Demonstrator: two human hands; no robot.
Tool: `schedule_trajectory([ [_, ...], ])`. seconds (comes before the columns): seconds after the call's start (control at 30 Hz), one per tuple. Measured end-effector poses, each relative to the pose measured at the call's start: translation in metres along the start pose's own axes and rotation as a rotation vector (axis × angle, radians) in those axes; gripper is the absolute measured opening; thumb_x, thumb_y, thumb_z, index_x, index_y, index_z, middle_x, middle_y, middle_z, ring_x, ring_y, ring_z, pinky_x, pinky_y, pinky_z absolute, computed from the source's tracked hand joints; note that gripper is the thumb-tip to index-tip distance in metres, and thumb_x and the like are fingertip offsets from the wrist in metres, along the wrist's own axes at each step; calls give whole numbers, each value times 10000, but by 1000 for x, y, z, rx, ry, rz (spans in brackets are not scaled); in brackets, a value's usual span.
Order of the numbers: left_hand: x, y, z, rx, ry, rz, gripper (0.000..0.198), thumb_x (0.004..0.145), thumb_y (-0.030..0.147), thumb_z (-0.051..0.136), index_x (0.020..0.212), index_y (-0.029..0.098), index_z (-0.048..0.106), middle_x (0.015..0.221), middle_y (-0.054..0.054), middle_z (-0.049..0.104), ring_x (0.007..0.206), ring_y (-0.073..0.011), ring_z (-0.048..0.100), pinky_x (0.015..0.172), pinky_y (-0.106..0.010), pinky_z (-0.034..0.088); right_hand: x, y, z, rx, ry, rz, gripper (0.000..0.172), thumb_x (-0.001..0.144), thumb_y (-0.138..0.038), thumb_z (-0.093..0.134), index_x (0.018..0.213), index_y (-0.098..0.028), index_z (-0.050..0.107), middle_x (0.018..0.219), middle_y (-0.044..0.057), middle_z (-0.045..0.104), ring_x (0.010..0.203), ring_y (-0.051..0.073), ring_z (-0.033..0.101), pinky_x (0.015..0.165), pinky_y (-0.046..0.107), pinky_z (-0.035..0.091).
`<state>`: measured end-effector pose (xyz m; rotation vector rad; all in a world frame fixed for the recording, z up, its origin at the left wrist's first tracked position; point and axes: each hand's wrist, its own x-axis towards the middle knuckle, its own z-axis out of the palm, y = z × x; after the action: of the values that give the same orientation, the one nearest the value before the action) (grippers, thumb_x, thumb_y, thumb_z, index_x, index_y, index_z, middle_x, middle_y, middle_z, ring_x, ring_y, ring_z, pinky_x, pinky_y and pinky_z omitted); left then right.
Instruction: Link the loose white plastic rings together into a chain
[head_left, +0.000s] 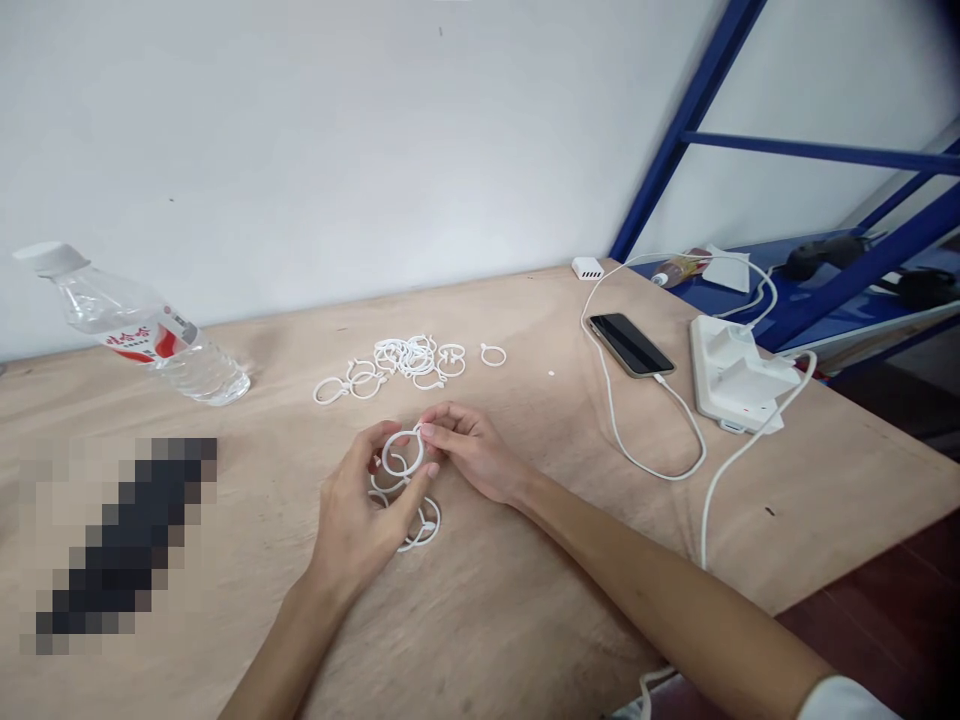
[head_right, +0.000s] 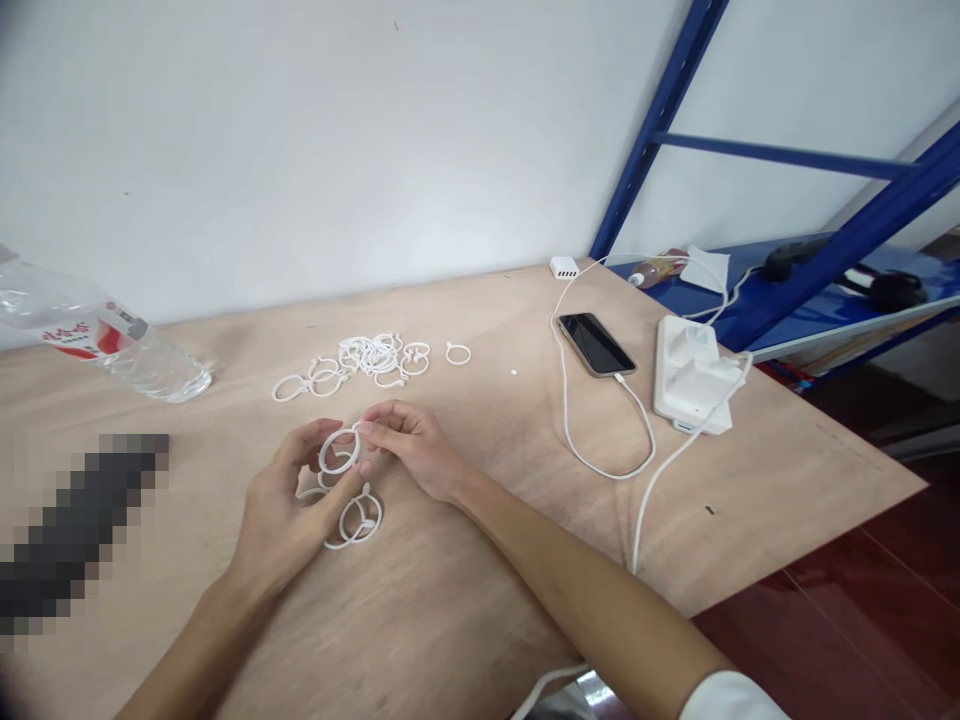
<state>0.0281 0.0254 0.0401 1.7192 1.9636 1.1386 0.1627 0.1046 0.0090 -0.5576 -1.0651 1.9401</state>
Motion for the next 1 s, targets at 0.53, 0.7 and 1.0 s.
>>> schedule_trajectory([
  [0.53,0,-1,-5,-52,-61,51,382,779,495,622,1009,195,678,815,-9,685,685,-142,552,664,-272,461,-5,-5,5,-152,-80,-14,254,800,-412,652,869,-178,722,753,21,699,828,162,630,789,302,470],
  [0.7,0,0,-5,-95,-134,-33,375,789,514,598,959,195,695,818,-15,689,718,-163,585,656,-285,459,-8,-7,8,-211,-24,-6,282,778,-443,659,826,-172,721,686,19,678,799,174,620,774,309,476],
  [1.0,5,5,-12,-61,-204,-62,410,775,550,587,1013,239,709,817,-8,704,713,-177,589,646,-293,475,-6,-3,6,-218,-22,10,277,776,-447,655,789,-176,710,692,19,668,783,167,606,746,300,461],
])
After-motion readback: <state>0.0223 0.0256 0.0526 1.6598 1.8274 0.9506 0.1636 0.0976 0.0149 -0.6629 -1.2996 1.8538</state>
